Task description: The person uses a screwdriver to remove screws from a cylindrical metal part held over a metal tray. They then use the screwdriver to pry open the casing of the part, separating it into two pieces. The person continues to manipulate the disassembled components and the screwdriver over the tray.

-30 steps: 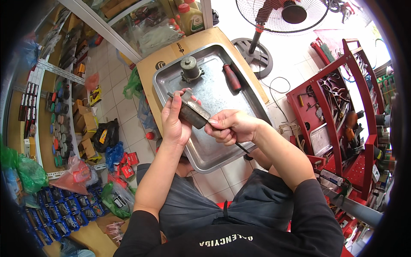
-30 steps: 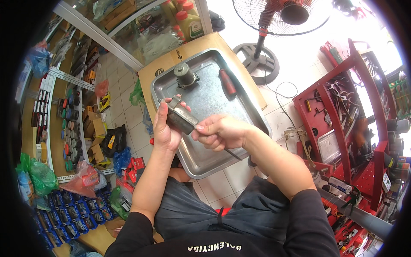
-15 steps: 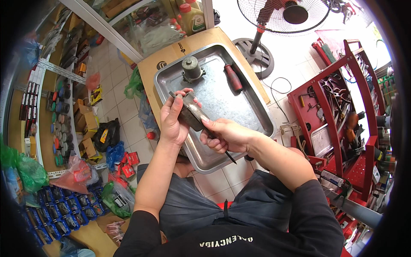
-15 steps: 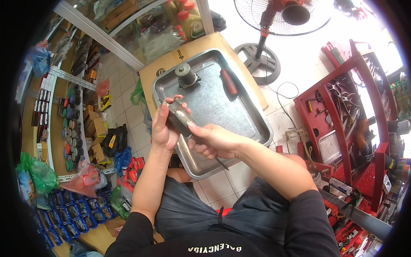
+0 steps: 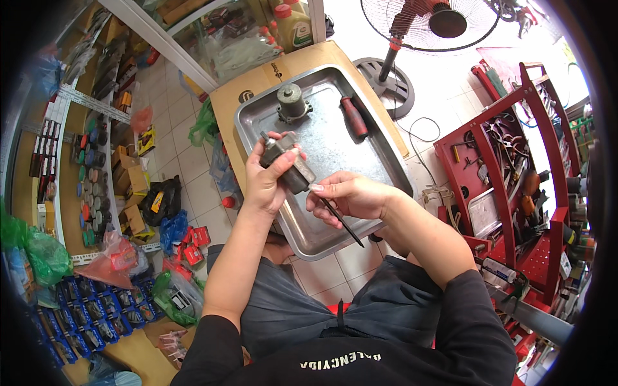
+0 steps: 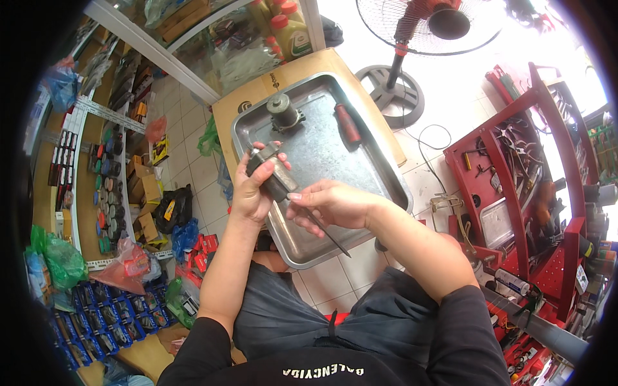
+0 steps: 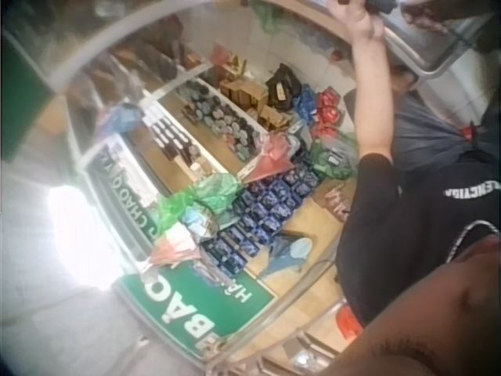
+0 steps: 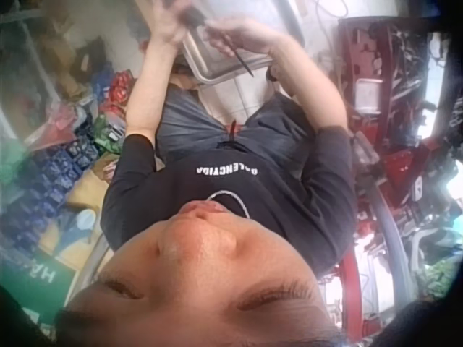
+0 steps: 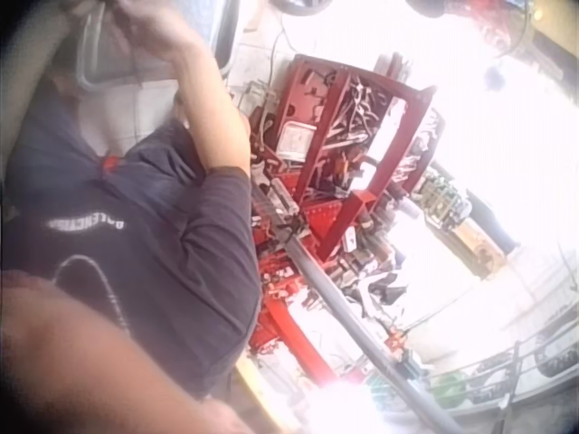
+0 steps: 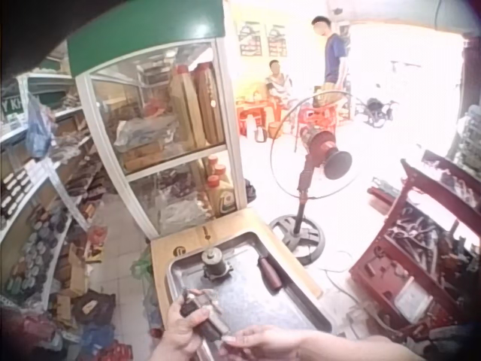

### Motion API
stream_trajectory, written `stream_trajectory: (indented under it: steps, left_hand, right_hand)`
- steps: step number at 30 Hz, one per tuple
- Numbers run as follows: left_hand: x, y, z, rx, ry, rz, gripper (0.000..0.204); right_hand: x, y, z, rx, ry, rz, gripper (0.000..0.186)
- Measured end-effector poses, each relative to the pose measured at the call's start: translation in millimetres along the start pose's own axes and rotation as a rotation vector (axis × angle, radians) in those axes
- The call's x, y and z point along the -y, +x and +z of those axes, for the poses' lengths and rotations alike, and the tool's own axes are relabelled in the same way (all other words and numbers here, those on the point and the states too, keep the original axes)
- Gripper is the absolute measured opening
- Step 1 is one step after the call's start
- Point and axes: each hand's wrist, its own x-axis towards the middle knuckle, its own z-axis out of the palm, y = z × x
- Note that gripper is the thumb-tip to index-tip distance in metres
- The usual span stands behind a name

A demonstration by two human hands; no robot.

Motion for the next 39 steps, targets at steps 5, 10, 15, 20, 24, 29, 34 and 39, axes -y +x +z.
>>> stream_trajectory:
  steps: [5,10,15,20,24,29,34,39]
  left_hand:
    - [-14,5,-6,-0.031,-0.064,0.064,0.042]
    - [-25,7,0,-0.006,-0.198,0.07,0.028]
    - [-24,10,-14,-0.02,-0.07,0.088,0.027]
    - [-15,10,-6,-0.113,-0.061,0.157,0.036]
    - [-13,9,-4,-0.115,-0.029,0.198,0.034]
    - [-5,10,-2,-0.196,-0.036,0.236,0.028]
    - [-14,11,0,-0.174,-0.048,0.145,0.031]
    - [-17,13,-8,-0.099,-0.033,0.028,0.034]
  right_hand:
    - [0,-3,-20,0.157,0.133,0.122,0.04]
    - [-15,9,-15,0.195,0.292,0.076,0.036]
    - [-9,8,-3,-0.124,-0.227,-0.076,0.04]
    - [-11,10,6,-0.533,-1.063,-0.407,0.037]
    - [-16,11,10,-0.658,-1.185,-0.52,0.029]
    - [-21,18,-2,-0.848,-1.438,-0.553,0.029]
    - [-15,14,-12,-0.625,-1.036,-0.519,0.032]
    - [-4,7,-16,-0.331,-0.35,-0.146,0.032]
